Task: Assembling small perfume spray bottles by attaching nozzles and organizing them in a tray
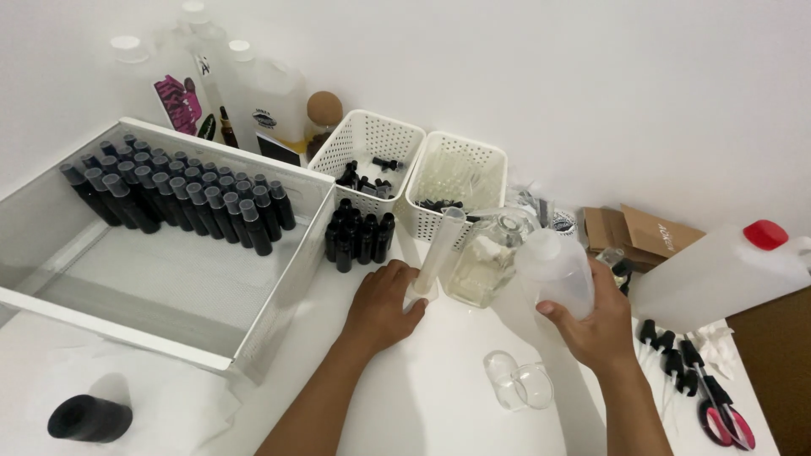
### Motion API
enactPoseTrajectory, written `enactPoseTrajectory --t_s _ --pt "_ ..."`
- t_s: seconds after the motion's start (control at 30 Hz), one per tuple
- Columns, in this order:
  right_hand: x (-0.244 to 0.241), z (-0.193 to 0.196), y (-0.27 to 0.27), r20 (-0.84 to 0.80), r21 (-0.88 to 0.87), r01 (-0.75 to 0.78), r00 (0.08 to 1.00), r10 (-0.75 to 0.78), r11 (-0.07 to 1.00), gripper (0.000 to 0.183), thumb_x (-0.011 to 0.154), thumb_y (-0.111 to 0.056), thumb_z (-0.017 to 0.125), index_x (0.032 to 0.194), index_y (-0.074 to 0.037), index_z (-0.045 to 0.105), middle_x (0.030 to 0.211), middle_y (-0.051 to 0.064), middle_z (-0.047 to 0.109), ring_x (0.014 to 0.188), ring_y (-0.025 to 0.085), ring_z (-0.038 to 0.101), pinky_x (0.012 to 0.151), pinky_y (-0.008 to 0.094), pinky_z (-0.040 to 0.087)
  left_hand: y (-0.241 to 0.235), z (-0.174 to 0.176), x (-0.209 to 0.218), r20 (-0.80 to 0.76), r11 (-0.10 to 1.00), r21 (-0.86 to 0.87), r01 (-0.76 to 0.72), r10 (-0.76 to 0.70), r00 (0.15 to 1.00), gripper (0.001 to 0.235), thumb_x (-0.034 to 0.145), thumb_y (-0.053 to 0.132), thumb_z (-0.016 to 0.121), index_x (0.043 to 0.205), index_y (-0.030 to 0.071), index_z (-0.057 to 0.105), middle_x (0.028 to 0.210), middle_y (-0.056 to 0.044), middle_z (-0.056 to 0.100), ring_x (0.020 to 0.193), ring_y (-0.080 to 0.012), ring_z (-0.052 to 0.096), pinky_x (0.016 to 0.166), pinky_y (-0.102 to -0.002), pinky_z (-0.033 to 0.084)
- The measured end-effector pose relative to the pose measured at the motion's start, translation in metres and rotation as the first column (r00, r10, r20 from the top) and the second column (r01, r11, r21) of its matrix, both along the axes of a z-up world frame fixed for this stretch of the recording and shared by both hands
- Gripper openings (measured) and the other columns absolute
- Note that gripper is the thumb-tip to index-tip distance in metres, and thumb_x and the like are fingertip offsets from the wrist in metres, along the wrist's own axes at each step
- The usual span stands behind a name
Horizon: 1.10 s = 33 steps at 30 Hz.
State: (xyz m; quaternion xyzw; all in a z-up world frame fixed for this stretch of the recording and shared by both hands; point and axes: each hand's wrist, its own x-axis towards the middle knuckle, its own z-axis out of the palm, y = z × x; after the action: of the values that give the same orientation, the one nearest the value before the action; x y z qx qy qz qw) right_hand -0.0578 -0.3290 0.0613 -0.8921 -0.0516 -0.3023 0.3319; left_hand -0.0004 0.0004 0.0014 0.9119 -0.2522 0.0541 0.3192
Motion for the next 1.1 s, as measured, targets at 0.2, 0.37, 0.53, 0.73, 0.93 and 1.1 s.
enactPoseTrajectory --t_s 0.2,0.37,0.53,0.73,0.93,1.1 --pt "-0.001 -0.001 -0.006 0.055 -0.048 0.019 0.998 -0.016 0.999 0.087 0.069 -0.055 0.086 0.132 -0.001 0.060 0.098 0.024 0.069 0.092 0.043 0.070 0.083 0.051 0.056 0.001 -0.001 0.001 0.001 1.000 -0.014 0.013 -0.013 1.000 0.042 0.094 0.028 0.062 0.128 0.005 0.058 0.116 -0.012 0.058 0.106 -0.0295 0.063 0.088 -0.042 0.047" --pt "-0.004 0.006 -0.010 0.093 -0.099 0.040 0.995 -0.031 0.994 0.085 0.070 -0.054 0.086 0.130 -0.001 0.060 0.096 0.022 0.068 0.091 0.042 0.070 0.082 0.050 0.057 0.001 -0.001 0.001 0.039 1.000 -0.017 0.008 -0.008 0.999 0.041 0.093 0.028 0.063 0.128 0.006 0.058 0.114 -0.011 0.059 0.104 -0.0291 0.064 0.086 -0.042 0.048" --pt "-0.011 0.014 -0.008 0.132 -0.095 0.022 0.991 -0.009 0.995 0.079 0.075 -0.049 0.086 0.128 0.003 0.059 0.095 0.025 0.067 0.092 0.044 0.069 0.084 0.052 0.055 0.003 0.006 -0.003 -0.015 1.000 -0.014 0.015 -0.015 1.000 0.041 0.094 0.028 0.061 0.128 0.005 0.059 0.114 -0.011 0.059 0.104 -0.0288 0.063 0.087 -0.041 0.047" --pt "-0.007 0.012 -0.019 0.129 -0.098 0.035 0.991 -0.023 0.995 0.084 0.072 -0.050 0.086 0.131 0.003 0.059 0.097 0.026 0.067 0.094 0.047 0.069 0.084 0.053 0.055 0.002 0.003 0.000 -0.006 1.000 -0.007 0.017 -0.017 1.000 0.042 0.094 0.029 0.062 0.128 0.005 0.059 0.115 -0.011 0.058 0.105 -0.0294 0.063 0.087 -0.042 0.048" --pt "-0.012 0.017 -0.012 0.136 -0.103 0.031 0.991 -0.017 0.994 0.083 0.073 -0.049 0.087 0.130 0.005 0.060 0.095 0.027 0.067 0.091 0.047 0.069 0.083 0.053 0.055 0.000 -0.001 0.000 -0.016 1.000 0.005 0.028 -0.028 0.999 0.043 0.095 0.029 0.061 0.130 0.005 0.057 0.117 -0.012 0.058 0.107 -0.0304 0.062 0.089 -0.043 0.047" --pt "-0.017 0.027 -0.002 -0.071 -0.072 0.127 0.989 -0.132 0.989 0.078 0.071 -0.043 0.079 0.134 -0.003 0.056 0.116 0.012 0.067 0.099 0.030 0.061 0.078 0.042 0.050 -0.007 -0.019 0.004 0.086 0.992 -0.110 -0.059 0.068 0.994 0.038 0.085 0.031 0.068 0.117 0.010 0.062 0.109 -0.006 0.060 0.096 -0.0290 0.061 0.084 -0.045 0.047"
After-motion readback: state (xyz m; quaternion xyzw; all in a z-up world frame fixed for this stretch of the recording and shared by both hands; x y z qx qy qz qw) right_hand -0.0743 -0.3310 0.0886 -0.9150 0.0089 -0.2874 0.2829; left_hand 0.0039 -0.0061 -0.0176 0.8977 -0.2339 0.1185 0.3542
